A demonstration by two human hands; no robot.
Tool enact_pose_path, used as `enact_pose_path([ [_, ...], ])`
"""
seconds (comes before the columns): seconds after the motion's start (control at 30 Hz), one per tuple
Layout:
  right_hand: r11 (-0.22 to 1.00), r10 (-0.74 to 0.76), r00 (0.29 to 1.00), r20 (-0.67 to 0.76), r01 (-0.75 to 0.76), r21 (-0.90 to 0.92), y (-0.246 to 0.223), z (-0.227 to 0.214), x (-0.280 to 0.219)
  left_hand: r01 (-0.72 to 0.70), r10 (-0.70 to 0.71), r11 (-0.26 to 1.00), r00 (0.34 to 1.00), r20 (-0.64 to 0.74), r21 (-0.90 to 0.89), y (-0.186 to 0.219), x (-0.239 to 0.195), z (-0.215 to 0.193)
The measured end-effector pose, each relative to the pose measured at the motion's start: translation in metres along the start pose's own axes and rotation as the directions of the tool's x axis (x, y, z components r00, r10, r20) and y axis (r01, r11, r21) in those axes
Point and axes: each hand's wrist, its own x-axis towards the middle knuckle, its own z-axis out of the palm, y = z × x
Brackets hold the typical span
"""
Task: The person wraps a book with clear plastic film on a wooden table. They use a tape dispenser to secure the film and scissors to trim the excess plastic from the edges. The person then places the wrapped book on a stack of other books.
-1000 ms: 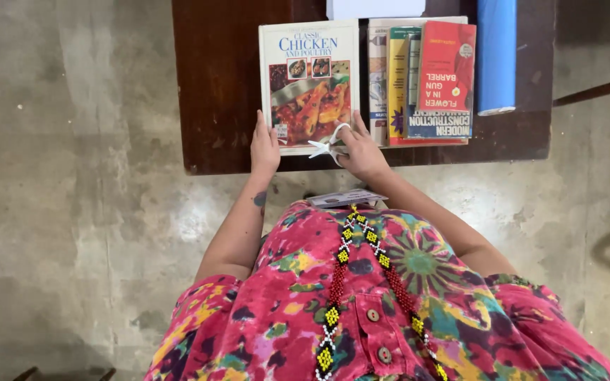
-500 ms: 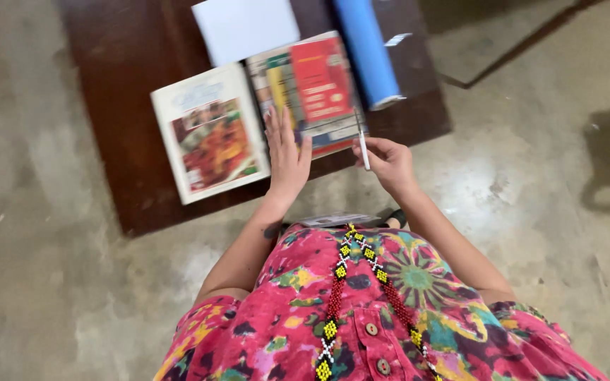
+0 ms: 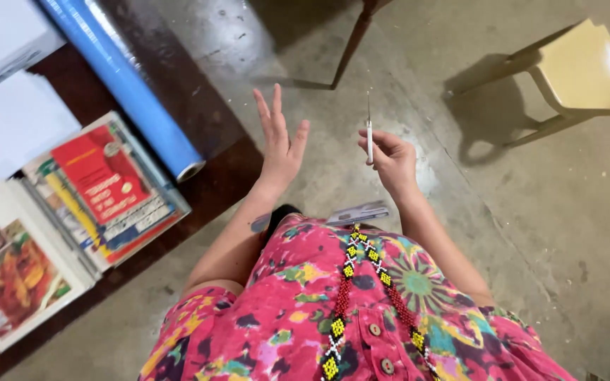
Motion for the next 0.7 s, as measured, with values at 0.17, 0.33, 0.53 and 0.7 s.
enact_pose_path([
  [0.17,0.995,-0.003,0.999,0.053,0.008,-0.095,-0.006,-0.027,0.077,0.147,-0.147,0.989,0.989,-0.005,-0.026,-0.063,0.059,0.050],
  [0.33,0.985,0.010,0.992,0.124,0.012,-0.171,-0.013,-0.041,0.170,0.185,-0.185,0.980,0.983,0.006,-0.069,-0.135,0.132,0.096],
  [0.53,0.994,0.105,0.985,0.133,-0.101,-0.038,-0.020,-0.059,0.284,0.184,-0.179,0.983,0.961,0.210,-0.005,-0.146,0.263,0.141],
  [0.7,0.990,0.089,0.974,0.207,-0.109,0.089,-0.015,-0.057,0.385,0.207,-0.179,0.978,0.908,0.378,-0.036,-0.141,0.344,0.174],
])
